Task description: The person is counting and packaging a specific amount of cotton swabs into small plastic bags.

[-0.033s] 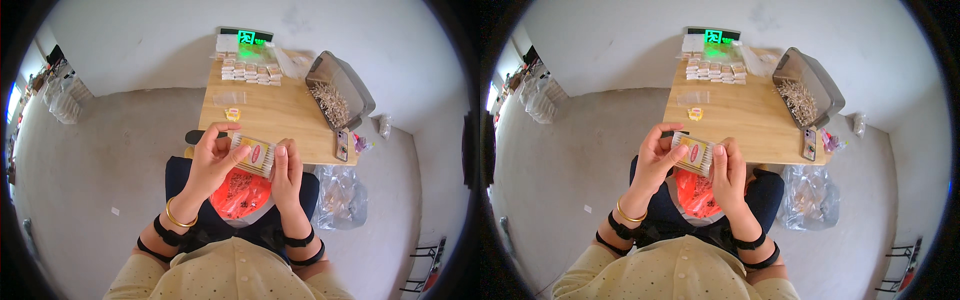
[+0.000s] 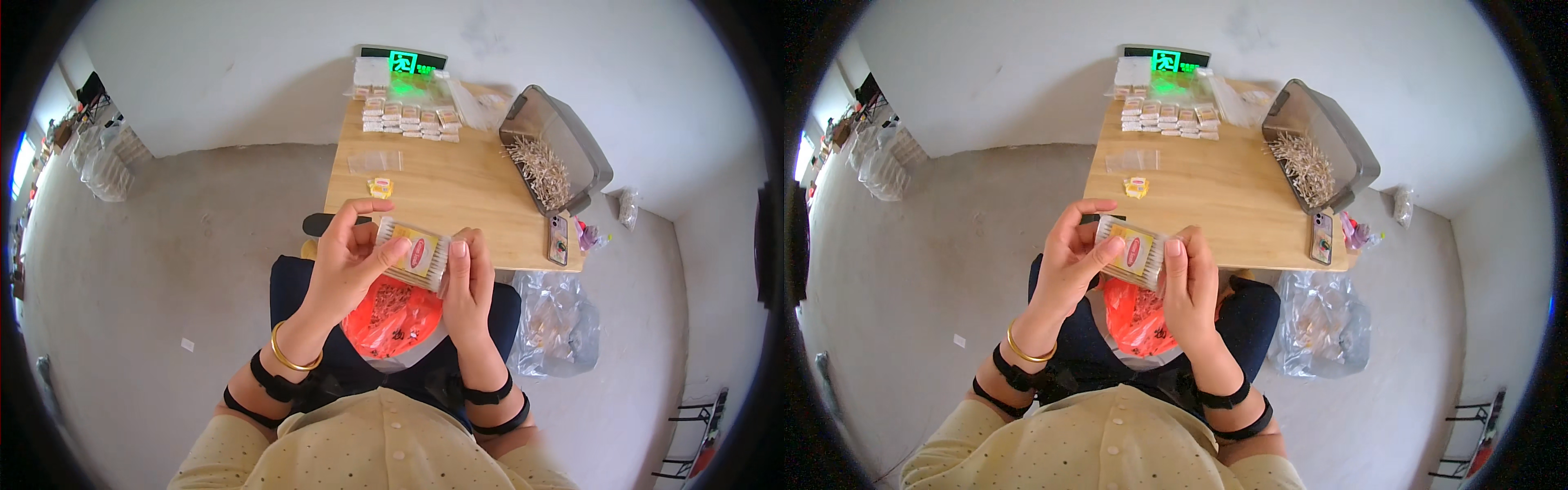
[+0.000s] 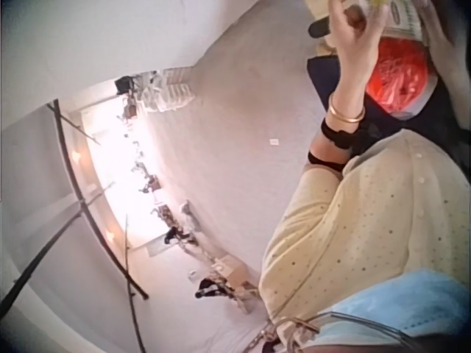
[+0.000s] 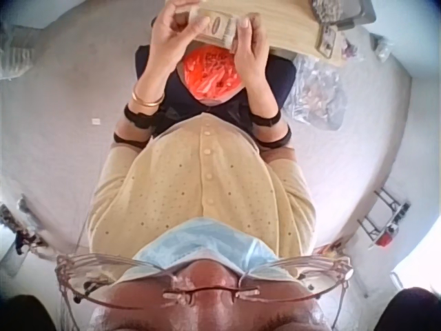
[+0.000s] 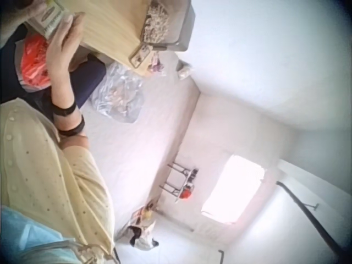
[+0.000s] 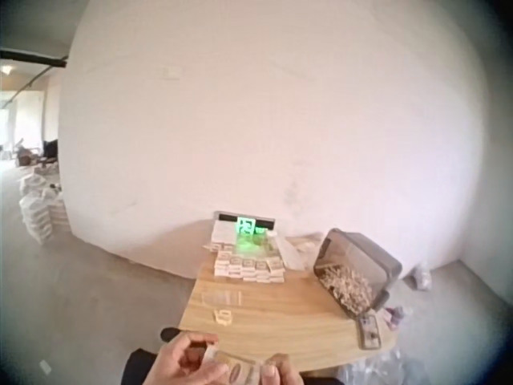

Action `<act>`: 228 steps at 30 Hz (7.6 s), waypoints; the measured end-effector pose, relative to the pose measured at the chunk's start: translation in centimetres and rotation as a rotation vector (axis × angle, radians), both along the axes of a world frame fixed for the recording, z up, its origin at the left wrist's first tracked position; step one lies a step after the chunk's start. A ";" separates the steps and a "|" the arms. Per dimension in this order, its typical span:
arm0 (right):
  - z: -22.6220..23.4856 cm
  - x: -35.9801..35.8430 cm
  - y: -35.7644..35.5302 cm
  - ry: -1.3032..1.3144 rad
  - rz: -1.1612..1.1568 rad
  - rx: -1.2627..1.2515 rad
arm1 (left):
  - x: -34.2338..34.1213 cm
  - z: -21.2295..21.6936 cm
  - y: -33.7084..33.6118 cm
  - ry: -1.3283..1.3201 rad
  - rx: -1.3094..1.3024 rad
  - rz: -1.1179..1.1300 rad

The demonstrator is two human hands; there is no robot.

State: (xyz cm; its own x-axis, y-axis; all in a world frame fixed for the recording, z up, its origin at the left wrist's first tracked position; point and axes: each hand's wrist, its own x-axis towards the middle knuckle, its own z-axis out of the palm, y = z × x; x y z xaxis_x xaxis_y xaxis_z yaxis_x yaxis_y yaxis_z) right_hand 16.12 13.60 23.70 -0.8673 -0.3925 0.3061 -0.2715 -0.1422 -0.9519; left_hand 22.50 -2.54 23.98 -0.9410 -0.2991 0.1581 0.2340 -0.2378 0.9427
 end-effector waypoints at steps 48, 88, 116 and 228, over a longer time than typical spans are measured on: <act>13.0 7.9 5.8 0.793 0.127 0.087 | 9.5 10.9 2.1 0.610 -0.885 0.091; 11.1 5.4 6.0 0.742 0.091 0.054 | 7.2 10.2 2.1 0.602 -0.819 0.057; 9.2 4.5 7.0 1.035 -0.053 0.066 | 5.9 9.4 2.5 0.844 -1.165 0.406; 9.2 1.9 6.1 0.665 -0.051 0.262 | 2.2 8.2 3.3 0.181 -0.070 -0.248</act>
State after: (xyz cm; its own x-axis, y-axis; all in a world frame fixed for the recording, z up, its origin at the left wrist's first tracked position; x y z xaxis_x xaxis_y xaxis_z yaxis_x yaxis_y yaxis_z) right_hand 18.01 19.74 32.94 -0.5490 -0.4899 0.6772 -0.8063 0.0968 -0.5836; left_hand 24.70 0.77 32.21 -0.9385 -0.0461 0.3421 0.3427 -0.2443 0.9071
